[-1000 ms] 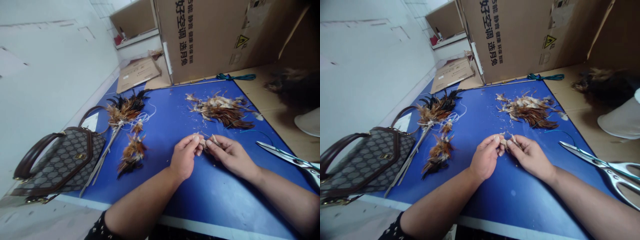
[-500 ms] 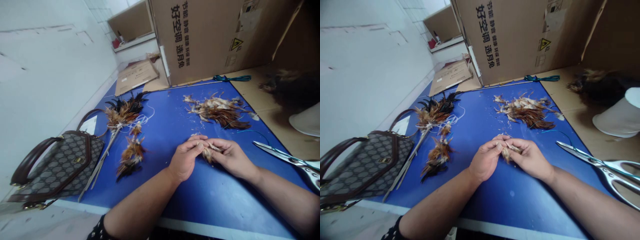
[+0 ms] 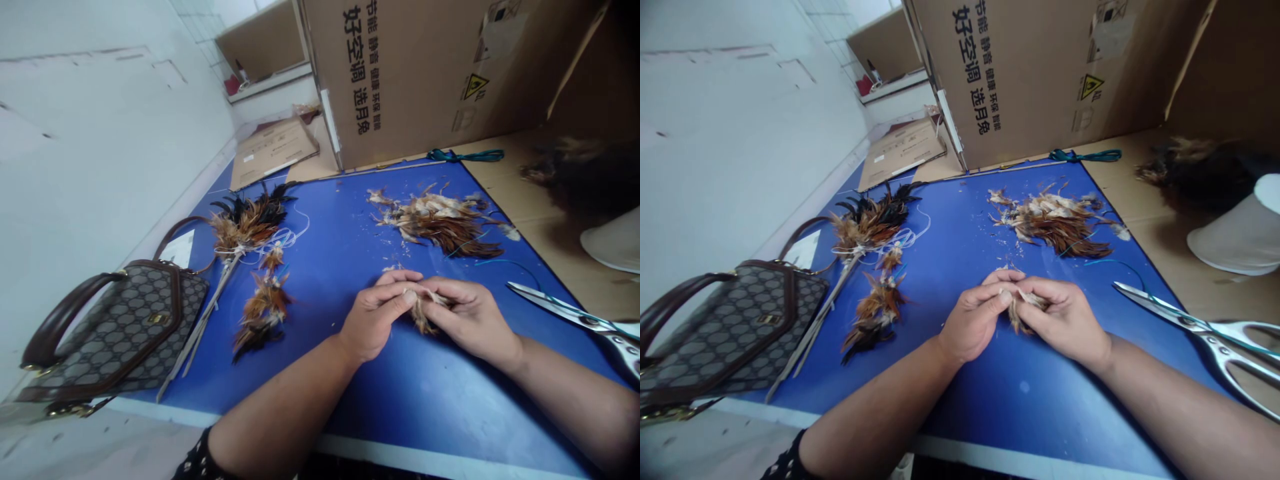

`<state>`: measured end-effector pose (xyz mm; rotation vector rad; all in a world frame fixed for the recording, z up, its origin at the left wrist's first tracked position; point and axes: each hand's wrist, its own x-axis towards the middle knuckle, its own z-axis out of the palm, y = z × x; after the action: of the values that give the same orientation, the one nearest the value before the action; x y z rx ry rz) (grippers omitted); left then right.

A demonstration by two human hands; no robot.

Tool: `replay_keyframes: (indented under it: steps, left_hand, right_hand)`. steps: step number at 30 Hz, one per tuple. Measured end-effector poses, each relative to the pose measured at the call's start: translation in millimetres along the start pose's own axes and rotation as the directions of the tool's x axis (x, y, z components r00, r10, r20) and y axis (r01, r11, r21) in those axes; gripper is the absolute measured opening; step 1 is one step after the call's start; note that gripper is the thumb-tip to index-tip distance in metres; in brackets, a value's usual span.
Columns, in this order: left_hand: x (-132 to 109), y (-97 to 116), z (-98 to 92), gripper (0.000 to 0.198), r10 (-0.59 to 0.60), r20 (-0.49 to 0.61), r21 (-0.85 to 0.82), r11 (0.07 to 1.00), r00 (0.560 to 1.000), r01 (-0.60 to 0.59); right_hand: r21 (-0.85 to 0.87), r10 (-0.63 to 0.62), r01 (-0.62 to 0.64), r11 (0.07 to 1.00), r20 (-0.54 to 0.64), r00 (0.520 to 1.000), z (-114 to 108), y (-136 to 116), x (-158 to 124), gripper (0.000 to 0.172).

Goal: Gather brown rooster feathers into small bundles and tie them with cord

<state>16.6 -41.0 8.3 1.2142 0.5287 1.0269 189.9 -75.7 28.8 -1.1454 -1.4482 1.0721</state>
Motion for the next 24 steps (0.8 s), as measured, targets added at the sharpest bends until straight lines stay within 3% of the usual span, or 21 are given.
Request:
replay_keyframes:
  steps: [7,12,15,19,24]
  left_hand:
    - [0,-1,0.0,0.019,-0.026,-0.073,-0.067,0.998,0.997,0.021]
    - [0,0,1.3,0.019,0.004,-0.053,-0.002,1.000,0.999,-0.004]
    - [0,-1,1.3,0.018,0.008,-0.036,-0.018,1.000,0.999,-0.009]
    - [-1,-3,1.5,0.017,-0.011,-0.016,-0.073,0.997,1.000,0.010]
    - [0,1,2.2,0.017,-0.041,-0.030,-0.168,0.985,0.999,0.035]
  right_hand:
    - [-0.006,-0.030,0.029,1.000,-0.114,0.993,5,5,0,0.031]
    - [-0.050,-0.094,0.086,0.995,-0.174,0.980,5,10,-3,0.016]
    - [0.009,-0.100,0.103,0.995,-0.153,0.983,3,8,-4,0.013]
    - [0.147,-0.027,0.042,0.988,-0.105,0.994,2,9,-4,0.009]
    - [0.339,0.101,-0.069,0.938,-0.077,0.992,4,19,-4,0.023]
